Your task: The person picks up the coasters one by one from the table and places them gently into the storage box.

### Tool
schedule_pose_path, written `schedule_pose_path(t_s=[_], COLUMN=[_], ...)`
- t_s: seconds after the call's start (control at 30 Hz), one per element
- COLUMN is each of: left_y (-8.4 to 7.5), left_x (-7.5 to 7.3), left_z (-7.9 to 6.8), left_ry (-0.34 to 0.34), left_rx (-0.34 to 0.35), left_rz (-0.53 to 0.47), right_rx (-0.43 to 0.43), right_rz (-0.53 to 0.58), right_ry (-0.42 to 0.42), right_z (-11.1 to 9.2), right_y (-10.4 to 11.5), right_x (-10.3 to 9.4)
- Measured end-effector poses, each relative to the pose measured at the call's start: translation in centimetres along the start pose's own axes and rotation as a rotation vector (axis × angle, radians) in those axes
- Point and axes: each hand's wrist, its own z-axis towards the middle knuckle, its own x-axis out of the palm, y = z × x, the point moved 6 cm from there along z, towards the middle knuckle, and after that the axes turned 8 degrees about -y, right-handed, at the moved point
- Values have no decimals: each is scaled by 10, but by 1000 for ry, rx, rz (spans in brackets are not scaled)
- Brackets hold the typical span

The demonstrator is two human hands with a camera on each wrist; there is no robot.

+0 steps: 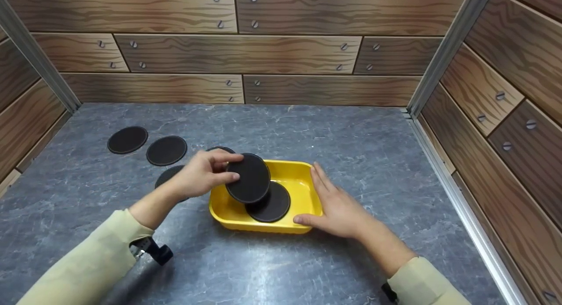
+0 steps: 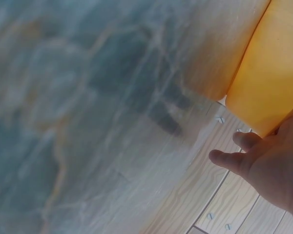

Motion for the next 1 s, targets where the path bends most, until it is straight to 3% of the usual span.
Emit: schedule_pose_path(t_s=[0.2, 0.4, 0.57, 0.67, 1.0], left_y=[1, 1, -2, -2, 1], left_x=[18, 33, 41, 47, 60], left_z=[4, 6, 7, 7, 7], left_ry=[57, 146, 195, 227, 249], left_rx=[7, -2, 38, 33, 21], left_rz=[75, 221, 384, 422, 610], right_rx=[3, 6, 0, -2, -12], right_rz=[1, -2, -4, -1, 4], right_ry=[2, 4, 1, -2, -5], right_z=[1, 0, 0, 0, 0], right_y=[-1, -1, 0, 0, -1], right_x=[0, 0, 0, -1, 0])
